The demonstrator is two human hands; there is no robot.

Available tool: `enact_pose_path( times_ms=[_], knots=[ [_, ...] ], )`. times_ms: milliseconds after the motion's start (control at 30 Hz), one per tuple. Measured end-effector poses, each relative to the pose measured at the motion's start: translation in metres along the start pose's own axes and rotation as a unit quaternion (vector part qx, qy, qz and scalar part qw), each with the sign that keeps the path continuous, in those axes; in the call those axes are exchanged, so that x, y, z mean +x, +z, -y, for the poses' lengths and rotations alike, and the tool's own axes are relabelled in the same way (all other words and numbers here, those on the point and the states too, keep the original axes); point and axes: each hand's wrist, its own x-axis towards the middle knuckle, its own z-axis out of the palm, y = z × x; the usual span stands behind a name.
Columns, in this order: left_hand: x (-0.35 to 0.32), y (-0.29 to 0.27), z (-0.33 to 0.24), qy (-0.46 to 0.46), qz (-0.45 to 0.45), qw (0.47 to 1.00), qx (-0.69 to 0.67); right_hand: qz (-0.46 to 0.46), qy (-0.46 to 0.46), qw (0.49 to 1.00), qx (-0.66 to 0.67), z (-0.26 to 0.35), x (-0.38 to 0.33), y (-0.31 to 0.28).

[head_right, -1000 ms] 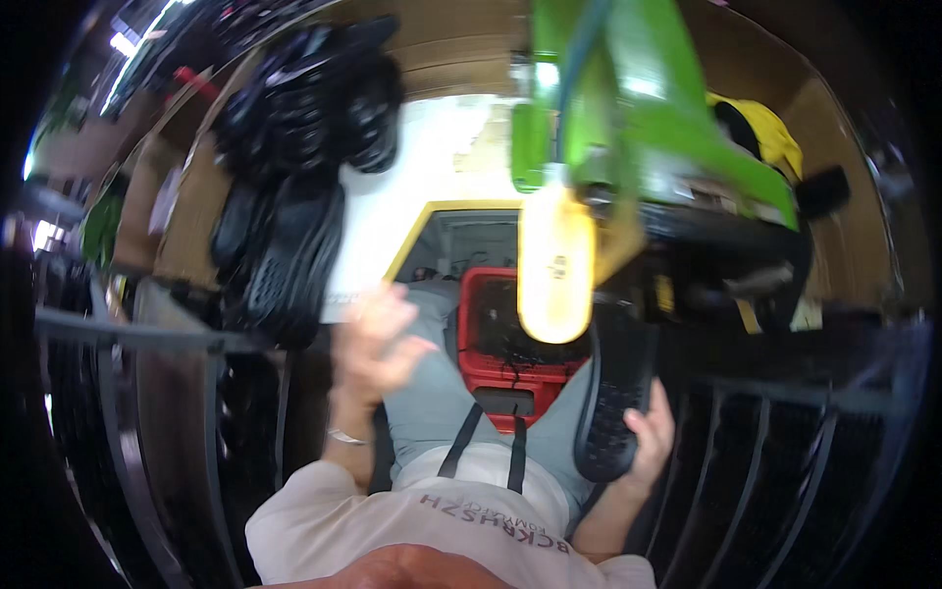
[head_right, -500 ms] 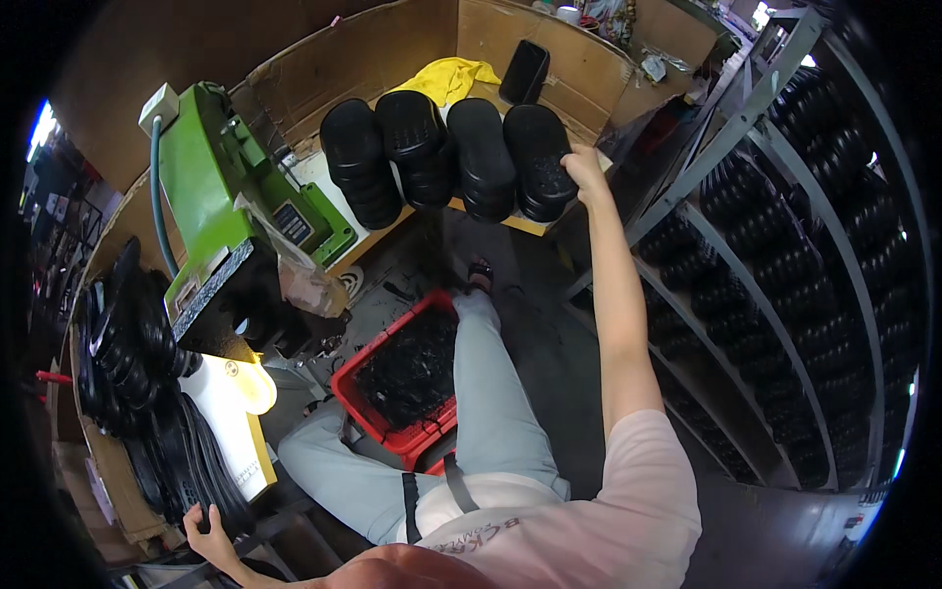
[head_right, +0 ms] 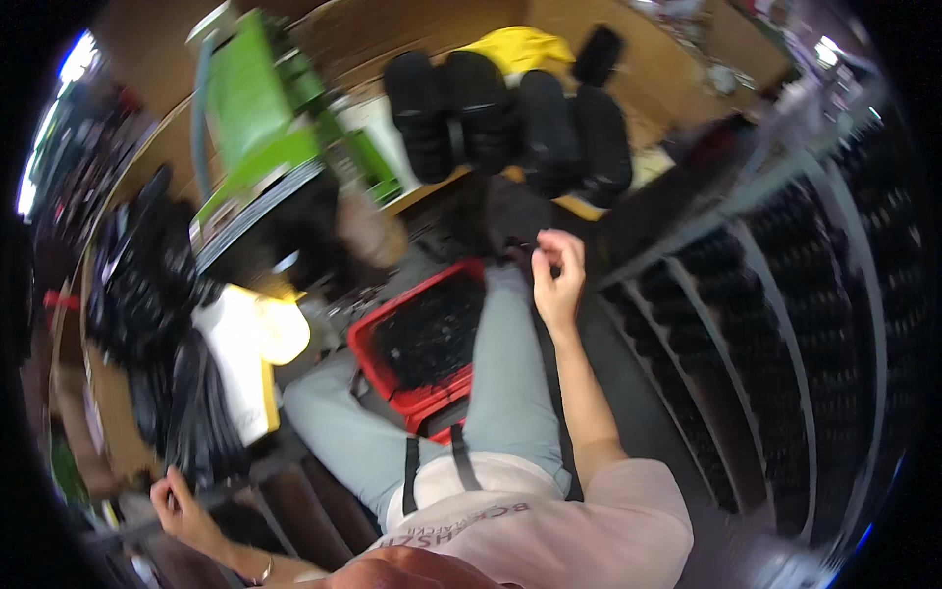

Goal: Operate a shoe manufacturing machine to process and stack shoe soles.

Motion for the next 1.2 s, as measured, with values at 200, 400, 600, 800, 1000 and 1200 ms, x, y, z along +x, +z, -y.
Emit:
enact_pose_path(
  times_ms=[200,400,600,800,1000,1200],
  knots=[
    [-0.033,0.050,-0.076,0.081,0.062,0.986,-0.132,0.325,0.212,0.880,0.276,0.024,-0.122,0.094],
    [-0.072,0.118,-0.090,-0.030,0.278,0.911,-0.303,0.255,0.190,0.803,0.504,0.059,-0.115,0.121],
    [-0.111,0.204,-0.102,-0.054,0.396,0.829,-0.392,0.140,0.112,0.902,0.392,0.006,-0.055,0.067],
    [-0.112,0.222,-0.153,0.095,0.405,0.811,-0.410,0.060,0.034,0.946,0.318,0.035,-0.009,0.038],
    [-0.088,0.230,-0.162,0.128,0.394,0.843,-0.344,0.025,-0.036,0.967,0.250,0.039,0.002,0.051],
    [-0.081,0.252,-0.126,0.304,0.266,0.849,-0.342,0.031,0.011,0.979,0.199,0.039,-0.014,0.061]
  ],
)
